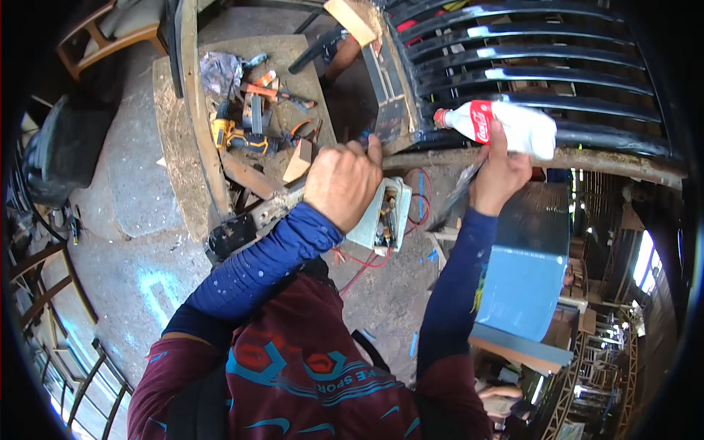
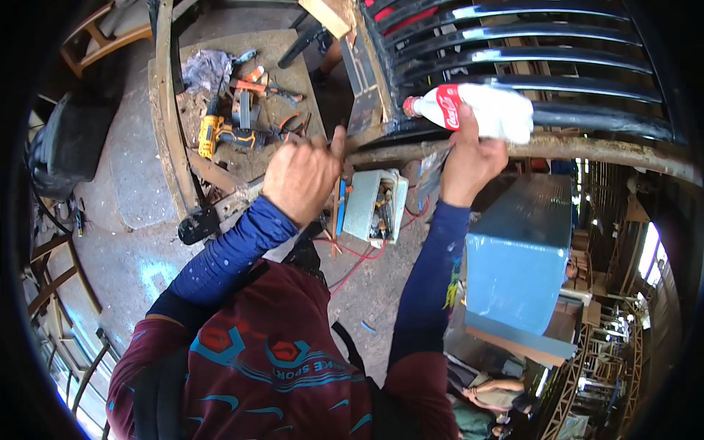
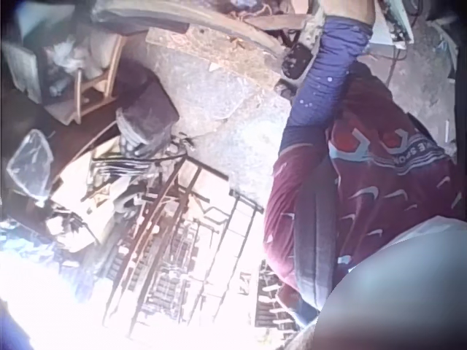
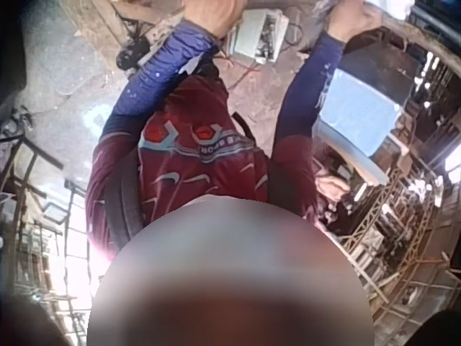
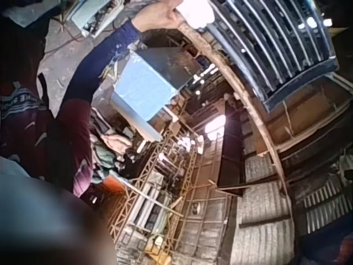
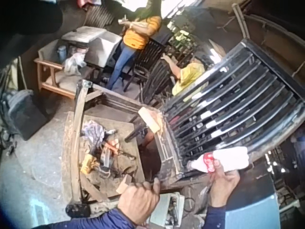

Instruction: Applying glue and using a scraper to repair a wooden chair frame.

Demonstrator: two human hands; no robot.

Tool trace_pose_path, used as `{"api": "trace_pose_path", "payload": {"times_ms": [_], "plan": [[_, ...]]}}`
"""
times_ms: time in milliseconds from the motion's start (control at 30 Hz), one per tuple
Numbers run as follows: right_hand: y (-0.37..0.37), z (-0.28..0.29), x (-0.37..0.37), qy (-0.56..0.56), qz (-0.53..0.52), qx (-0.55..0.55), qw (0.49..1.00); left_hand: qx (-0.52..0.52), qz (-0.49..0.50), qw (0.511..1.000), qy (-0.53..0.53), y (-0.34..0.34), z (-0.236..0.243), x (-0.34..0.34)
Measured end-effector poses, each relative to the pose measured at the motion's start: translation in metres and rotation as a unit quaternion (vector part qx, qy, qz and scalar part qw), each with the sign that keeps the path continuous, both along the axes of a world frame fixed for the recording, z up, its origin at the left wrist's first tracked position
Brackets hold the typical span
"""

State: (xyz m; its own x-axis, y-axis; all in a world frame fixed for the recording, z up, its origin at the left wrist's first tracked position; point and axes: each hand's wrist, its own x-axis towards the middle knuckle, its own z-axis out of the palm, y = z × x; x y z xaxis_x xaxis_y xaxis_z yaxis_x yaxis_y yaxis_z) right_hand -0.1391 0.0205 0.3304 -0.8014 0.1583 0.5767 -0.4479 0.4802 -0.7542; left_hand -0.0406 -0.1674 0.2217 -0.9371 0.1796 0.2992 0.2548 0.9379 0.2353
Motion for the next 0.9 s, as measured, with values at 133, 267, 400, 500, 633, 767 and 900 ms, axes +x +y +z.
{"api": "trace_pose_path", "payload": {"times_ms": [133, 267, 400, 500, 633, 767, 900], "plan": [[-0.006, -0.029, 0.004, -0.081, -0.003, -0.005, 0.997, -0.027, -0.019, 0.999, -0.013, -0.002, 0.006, 0.001], [-0.008, -0.037, 0.011, -0.037, 0.015, 0.019, 0.999, -0.021, 0.0, 1.0, -0.013, -0.002, 0.004, 0.0], [-0.004, -0.038, 0.009, 0.029, -0.027, 0.023, 0.999, -0.025, 0.011, 1.0, 0.01, -0.001, 0.002, -0.002], [-0.005, -0.039, 0.008, 0.012, 0.011, 0.041, 0.999, -0.013, 0.002, 1.0, 0.001, 0.001, 0.001, 0.001], [-0.01, -0.031, 0.006, -0.04, 0.031, 0.136, 0.989, 0.001, 0.004, 1.0, 0.007, 0.001, -0.001, 0.001], [-0.014, -0.018, 0.001, -0.073, -0.018, 0.271, 0.96, 0.021, -0.001, 1.0, 0.004, 0.0, -0.001, 0.0], [-0.014, -0.015, -0.011, -0.041, -0.034, 0.306, 0.95, 0.008, 0.003, 1.0, 0.017, 0.0, -0.002, 0.001]]}}
